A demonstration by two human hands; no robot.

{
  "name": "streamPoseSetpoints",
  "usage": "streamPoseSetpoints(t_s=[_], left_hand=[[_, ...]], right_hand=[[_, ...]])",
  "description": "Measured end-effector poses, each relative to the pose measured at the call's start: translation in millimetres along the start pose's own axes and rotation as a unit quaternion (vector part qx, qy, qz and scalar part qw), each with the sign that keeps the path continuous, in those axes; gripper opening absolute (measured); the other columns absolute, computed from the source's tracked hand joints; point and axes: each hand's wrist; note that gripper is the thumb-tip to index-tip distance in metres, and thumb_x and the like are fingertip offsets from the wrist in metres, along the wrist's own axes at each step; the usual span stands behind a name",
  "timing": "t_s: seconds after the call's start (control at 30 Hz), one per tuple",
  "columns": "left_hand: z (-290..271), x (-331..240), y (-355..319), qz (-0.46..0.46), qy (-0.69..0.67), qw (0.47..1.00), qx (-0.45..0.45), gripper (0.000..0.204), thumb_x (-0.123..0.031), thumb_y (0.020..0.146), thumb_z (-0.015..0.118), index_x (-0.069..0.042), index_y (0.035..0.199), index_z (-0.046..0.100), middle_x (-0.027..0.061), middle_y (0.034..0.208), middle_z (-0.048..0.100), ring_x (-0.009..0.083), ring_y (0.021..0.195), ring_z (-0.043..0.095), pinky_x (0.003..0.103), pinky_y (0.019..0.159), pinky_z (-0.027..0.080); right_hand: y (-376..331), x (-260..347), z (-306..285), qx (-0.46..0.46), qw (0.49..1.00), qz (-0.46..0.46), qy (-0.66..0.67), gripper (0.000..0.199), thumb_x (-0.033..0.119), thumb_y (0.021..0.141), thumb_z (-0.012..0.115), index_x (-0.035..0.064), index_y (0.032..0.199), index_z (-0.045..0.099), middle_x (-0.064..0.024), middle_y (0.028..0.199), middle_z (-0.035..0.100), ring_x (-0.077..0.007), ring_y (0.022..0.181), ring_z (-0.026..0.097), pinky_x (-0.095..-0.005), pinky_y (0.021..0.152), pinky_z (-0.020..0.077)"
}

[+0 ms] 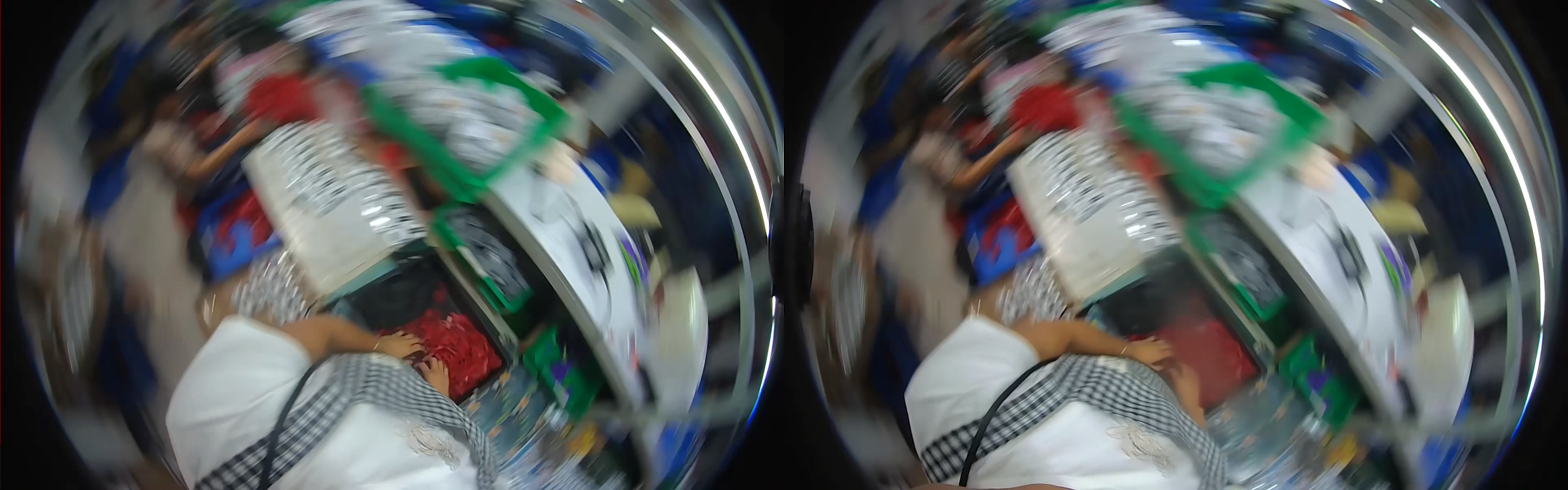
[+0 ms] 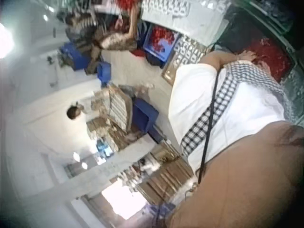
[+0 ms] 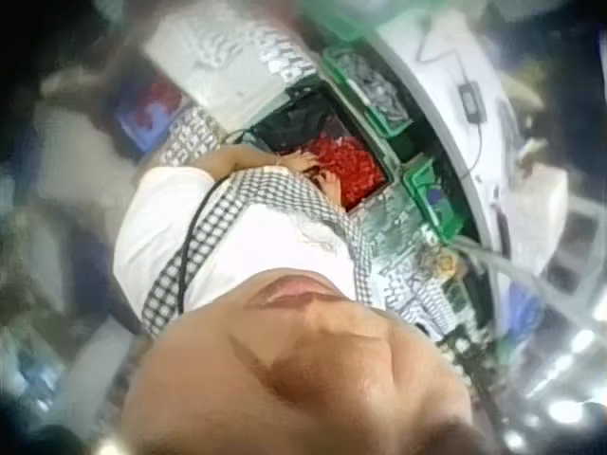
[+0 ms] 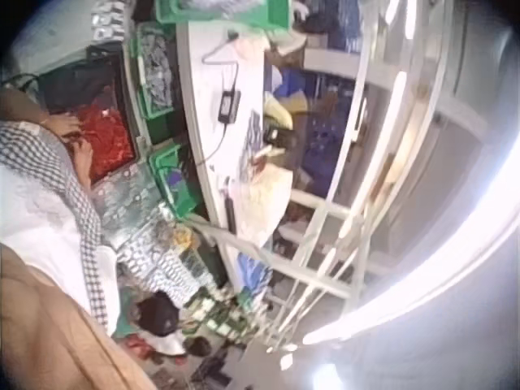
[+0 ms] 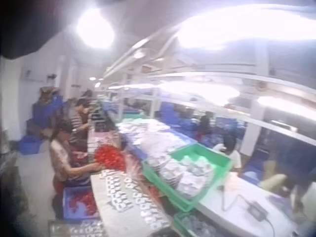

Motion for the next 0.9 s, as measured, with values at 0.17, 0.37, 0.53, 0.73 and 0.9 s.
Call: streamPoseSetpoints(t_s=[0.17, 0.37, 0.53, 0.73, 0.9], left_hand=[[-11.5, 4.5, 9.0, -0.032, 0.001, 0.994, 0.102, 0.059, -0.039, 0.083, 0.059, -0.014, 0.133, 0.038, 0.0129, 0.138, 0.033, 0.0357, 0.128, 0.03, 0.06, 0.099, 0.029], [-16.8, 12.4, 7.4, -0.053, -0.038, 0.988, 0.139, 0.053, -0.033, 0.084, 0.057, -0.017, 0.132, 0.041, 0.0105, 0.14, 0.031, 0.0317, 0.13, 0.028, 0.059, 0.101, 0.025], [-17.2, 10.7, 8.9, -0.055, -0.016, 0.986, 0.155, 0.055, -0.033, 0.084, 0.057, -0.018, 0.134, 0.038, 0.0105, 0.141, 0.03, 0.0338, 0.131, 0.027, 0.06, 0.102, 0.024], [-15.7, 12.7, 6.4, -0.035, -0.006, 0.992, 0.12, 0.05, -0.034, 0.084, 0.057, -0.017, 0.13, 0.045, 0.0083, 0.139, 0.034, 0.0313, 0.13, 0.03, 0.061, 0.101, 0.025], [-20.5, 7.0, 2.4, -0.012, 0.0, 0.994, 0.105, 0.049, -0.037, 0.085, 0.055, -0.017, 0.128, 0.046, 0.0095, 0.138, 0.035, 0.0319, 0.129, 0.031, 0.063, 0.098, 0.028]], right_hand=[[-32.9, 15.8, -14.0, -0.115, 0.989, 0.084, 0.028, 0.027, 0.015, 0.076, 0.063, 0.014, 0.103, 0.056, -0.0057, 0.113, 0.051, -0.0258, 0.104, 0.048, -0.0405, 0.09, 0.037], [-55.0, 33.5, -12.9, -0.281, 0.942, 0.18, 0.029, 0.021, 0.005, 0.073, 0.064, 0.0109, 0.092, 0.058, -0.0082, 0.107, 0.052, -0.0278, 0.1, 0.05, -0.0403, 0.087, 0.0373], [-59.8, 40.1, -10.2, -0.297, 0.931, 0.206, 0.045, 0.024, 0.002, 0.07, 0.063, 0.0098, 0.093, 0.059, -0.0098, 0.106, 0.053, -0.0296, 0.097, 0.05, -0.0395, 0.086, 0.0396], [-57.7, 34.5, -2.5, -0.327, 0.924, 0.199, 0.025, 0.025, 0.001, 0.07, 0.063, 0.0089, 0.094, 0.06, -0.0102, 0.105, 0.054, -0.0289, 0.098, 0.053, -0.0392, 0.084, 0.0416], [-59.9, 33.0, 3.9, -0.332, 0.913, 0.233, 0.045, 0.019, 0.001, 0.07, 0.063, 0.0084, 0.088, 0.061, -0.0093, 0.097, 0.055, -0.0288, 0.094, 0.054, -0.0379, 0.08, 0.043]])
Point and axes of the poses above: each hand's wrist, its own y-axis towards the middle knuckle, its own z-axis out of the palm, x = y × z
